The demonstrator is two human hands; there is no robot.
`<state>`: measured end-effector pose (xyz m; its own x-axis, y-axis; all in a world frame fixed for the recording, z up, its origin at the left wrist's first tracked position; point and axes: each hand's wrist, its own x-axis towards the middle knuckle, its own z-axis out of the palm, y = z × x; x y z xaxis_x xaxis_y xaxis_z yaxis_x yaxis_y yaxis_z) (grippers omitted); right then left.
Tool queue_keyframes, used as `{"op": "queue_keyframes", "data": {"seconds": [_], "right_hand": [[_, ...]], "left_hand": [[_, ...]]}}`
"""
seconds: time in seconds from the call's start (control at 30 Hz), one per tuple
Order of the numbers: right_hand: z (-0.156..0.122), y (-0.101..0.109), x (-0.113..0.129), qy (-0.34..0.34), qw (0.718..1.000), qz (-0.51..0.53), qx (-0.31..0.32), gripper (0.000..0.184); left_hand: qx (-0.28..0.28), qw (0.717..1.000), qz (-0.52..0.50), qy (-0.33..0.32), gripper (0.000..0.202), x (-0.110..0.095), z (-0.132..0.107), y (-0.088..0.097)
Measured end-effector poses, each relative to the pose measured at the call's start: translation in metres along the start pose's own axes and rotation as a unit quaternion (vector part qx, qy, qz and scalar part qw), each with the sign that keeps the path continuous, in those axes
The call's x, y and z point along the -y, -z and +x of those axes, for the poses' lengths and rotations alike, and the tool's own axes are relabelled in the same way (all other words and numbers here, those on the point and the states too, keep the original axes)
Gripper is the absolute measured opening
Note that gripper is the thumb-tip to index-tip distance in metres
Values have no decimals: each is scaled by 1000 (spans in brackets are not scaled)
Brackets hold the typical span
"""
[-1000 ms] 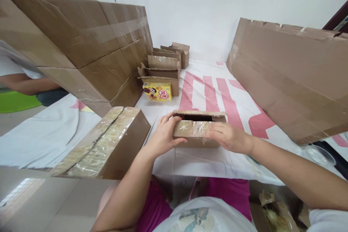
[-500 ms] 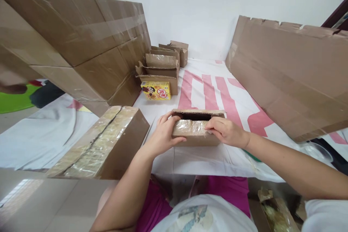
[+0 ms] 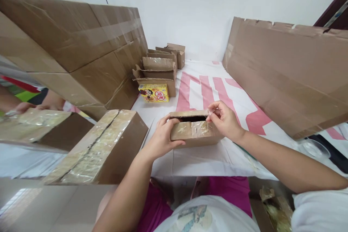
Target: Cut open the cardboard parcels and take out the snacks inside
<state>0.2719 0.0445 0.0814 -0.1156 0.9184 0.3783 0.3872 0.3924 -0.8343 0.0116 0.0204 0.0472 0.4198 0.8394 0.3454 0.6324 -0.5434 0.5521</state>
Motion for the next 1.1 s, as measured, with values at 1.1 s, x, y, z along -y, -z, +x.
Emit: {"op": "queue_keyframes", "data": {"seconds": [1.1], "right_hand": [[-3,34,12,-5,993,4,-115,18]], "left_hand": [[14,999,8,-30,63,-1,3,0]]}}
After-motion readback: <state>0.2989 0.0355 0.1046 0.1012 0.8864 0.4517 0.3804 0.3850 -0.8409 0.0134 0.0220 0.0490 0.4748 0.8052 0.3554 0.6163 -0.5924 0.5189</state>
